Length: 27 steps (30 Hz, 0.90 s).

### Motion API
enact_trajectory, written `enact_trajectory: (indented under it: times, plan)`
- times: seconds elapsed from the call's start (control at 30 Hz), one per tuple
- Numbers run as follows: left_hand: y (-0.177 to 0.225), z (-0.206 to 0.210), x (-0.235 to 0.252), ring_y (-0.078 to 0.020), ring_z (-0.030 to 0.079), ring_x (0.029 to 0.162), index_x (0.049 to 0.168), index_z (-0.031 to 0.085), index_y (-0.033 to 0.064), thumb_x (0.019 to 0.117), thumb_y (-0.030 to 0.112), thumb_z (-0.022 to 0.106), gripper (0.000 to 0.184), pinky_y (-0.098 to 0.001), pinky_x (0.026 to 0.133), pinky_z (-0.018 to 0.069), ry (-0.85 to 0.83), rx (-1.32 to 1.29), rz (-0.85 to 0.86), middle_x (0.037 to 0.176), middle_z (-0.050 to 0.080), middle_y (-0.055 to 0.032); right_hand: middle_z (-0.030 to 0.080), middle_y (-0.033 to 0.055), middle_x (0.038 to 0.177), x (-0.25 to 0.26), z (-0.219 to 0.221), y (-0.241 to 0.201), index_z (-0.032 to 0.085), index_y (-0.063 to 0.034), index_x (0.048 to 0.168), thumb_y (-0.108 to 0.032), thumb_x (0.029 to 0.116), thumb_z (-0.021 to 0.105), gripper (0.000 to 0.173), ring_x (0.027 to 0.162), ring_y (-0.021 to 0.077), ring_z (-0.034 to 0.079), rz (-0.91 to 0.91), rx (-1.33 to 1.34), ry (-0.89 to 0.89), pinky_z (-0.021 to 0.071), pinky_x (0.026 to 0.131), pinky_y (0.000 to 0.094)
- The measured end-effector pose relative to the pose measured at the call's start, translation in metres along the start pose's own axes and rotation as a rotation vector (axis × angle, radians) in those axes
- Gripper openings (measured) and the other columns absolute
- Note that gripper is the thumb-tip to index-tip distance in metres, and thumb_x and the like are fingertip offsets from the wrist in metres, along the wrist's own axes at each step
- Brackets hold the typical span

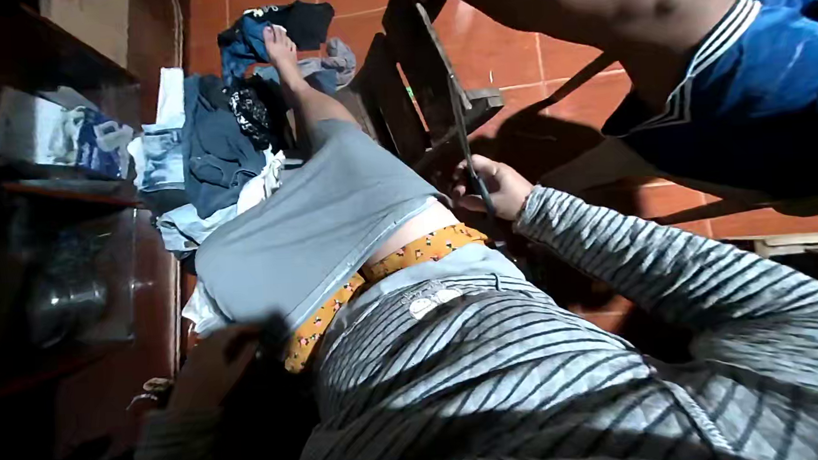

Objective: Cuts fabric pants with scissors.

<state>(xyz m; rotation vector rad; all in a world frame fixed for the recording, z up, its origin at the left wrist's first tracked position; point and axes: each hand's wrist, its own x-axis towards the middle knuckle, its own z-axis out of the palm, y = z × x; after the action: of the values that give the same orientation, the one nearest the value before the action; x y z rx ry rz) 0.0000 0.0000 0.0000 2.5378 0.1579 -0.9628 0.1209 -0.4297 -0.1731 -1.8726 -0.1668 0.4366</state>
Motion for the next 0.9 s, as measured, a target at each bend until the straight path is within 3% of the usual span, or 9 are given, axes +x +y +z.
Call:
enact_trajectory:
  times: [0.07, 0.13, 0.23, 0.33, 0.43, 0.53, 0.6, 0.8, 0.9]
  plan:
    - [-0.032, 0.041, 0.045, -0.0233, 0.073, 0.09, 0.106, 0.073, -0.0035, 0.0958, 0.017, 0.062, 0.025, -0.0379, 0.085, 0.0595, 0.376, -0.034, 0.398, 0.101, 0.074, -0.0177, 0.068, 0.0111, 0.095, -0.013, -0.006, -0.004, 0.057, 0.0025, 0.125, -0.005, 0.0829, 0.075, 0.047, 0.079, 0.0174, 0.067, 0.042, 0.033, -0.056, 0.059, 0.075, 0.0378]
    - [0.004, 0.061, 0.08, -0.0168, 0.072, 0.094, 0.107, 0.075, 0.0005, 0.0951, 0.017, 0.065, 0.022, -0.0337, 0.087, 0.0603, 0.436, -0.145, 0.556, 0.105, 0.073, -0.0136, 0.067, 0.0043, 0.086, -0.028, -0.013, -0.008, 0.06, -0.0018, 0.123, -0.024, 0.0859, 0.071, 0.045, 0.07, 0.0112, 0.065, 0.061, 0.08, -0.1, 0.0582, 0.067, 0.0319]
    - [0.073, 0.09, 0.127, -0.0228, 0.071, 0.104, 0.109, 0.076, 0.0019, 0.0914, 0.014, 0.071, 0.022, -0.0401, 0.094, 0.0587, 0.476, -0.159, 0.789, 0.111, 0.073, -0.0148, 0.065, -0.0018, 0.087, -0.054, -0.026, -0.012, 0.059, -0.0069, 0.128, -0.064, 0.0839, 0.064, 0.072, 0.071, 0.006, 0.061, 0.136, 0.135, -0.253, 0.0545, 0.065, 0.0262]
    - [0.128, 0.093, 0.152, -0.0321, 0.067, 0.114, 0.124, 0.072, 0.0025, 0.0904, 0.019, 0.074, 0.037, -0.0476, 0.099, 0.0547, 0.424, -0.044, 0.839, 0.122, 0.07, -0.0176, 0.064, -0.0046, 0.083, -0.081, -0.038, -0.009, 0.061, -0.0102, 0.123, -0.084, 0.0779, 0.06, 0.086, 0.069, 0.0043, 0.061, 0.192, 0.22, -0.395, 0.0533, 0.062, 0.0225]
    - [0.158, 0.081, 0.166, -0.0388, 0.066, 0.11, 0.139, 0.061, 0.0003, 0.0956, 0.029, 0.072, 0.053, -0.0538, 0.097, 0.0533, 0.226, 0.046, 0.645, 0.121, 0.066, -0.0238, 0.063, -0.0036, 0.077, -0.107, -0.049, 0.005, 0.061, -0.0109, 0.119, -0.081, 0.0851, 0.055, 0.078, 0.065, 0.0065, 0.062, 0.213, 0.399, -0.525, 0.0538, 0.062, 0.023]
    - [0.158, 0.084, 0.173, -0.035, 0.068, 0.094, 0.111, 0.076, 0.0043, 0.0953, 0.024, 0.071, 0.026, -0.0518, 0.088, 0.0528, 0.249, 0.07, 0.708, 0.094, 0.072, -0.0175, 0.064, -0.0034, 0.076, -0.126, -0.053, 0.012, 0.06, -0.0126, 0.114, -0.08, 0.087, 0.054, 0.073, 0.064, 0.0079, 0.064, 0.251, 0.531, -0.609, 0.0548, 0.059, 0.0226]
    - [0.154, 0.092, 0.173, -0.0327, 0.066, 0.091, 0.101, 0.078, 0.0096, 0.0924, 0.018, 0.071, 0.014, -0.049, 0.085, 0.0519, 0.326, 0.08, 0.826, 0.087, 0.07, -0.012, 0.063, -0.0042, 0.076, -0.132, -0.051, 0.015, 0.06, -0.0134, 0.109, -0.078, 0.0879, 0.054, 0.068, 0.064, 0.0068, 0.064, 0.252, 0.557, -0.632, 0.0536, 0.058, 0.0209]
    - [0.162, 0.099, 0.173, -0.0333, 0.07, 0.097, 0.116, 0.077, 0.007, 0.0944, 0.017, 0.071, 0.024, -0.048, 0.086, 0.0566, 0.388, 0.09, 0.798, 0.102, 0.072, -0.0167, 0.063, -0.0071, 0.074, -0.125, -0.035, 0.018, 0.061, -0.0146, 0.111, -0.077, 0.0877, 0.057, 0.066, 0.063, 0.0036, 0.063, 0.253, 0.575, -0.582, 0.0528, 0.057, 0.0184]
    - [0.163, 0.1, 0.175, -0.0322, 0.07, 0.094, 0.11, 0.08, 0.0094, 0.0962, 0.016, 0.068, 0.019, -0.0464, 0.083, 0.0576, 0.407, 0.156, 0.844, 0.099, 0.072, -0.0145, 0.062, -0.007, 0.071, -0.113, -0.028, 0.017, 0.063, -0.0142, 0.106, -0.075, 0.088, 0.059, 0.063, 0.059, 0.0032, 0.061, 0.23, 0.57, -0.558, 0.0512, 0.053, 0.0182]
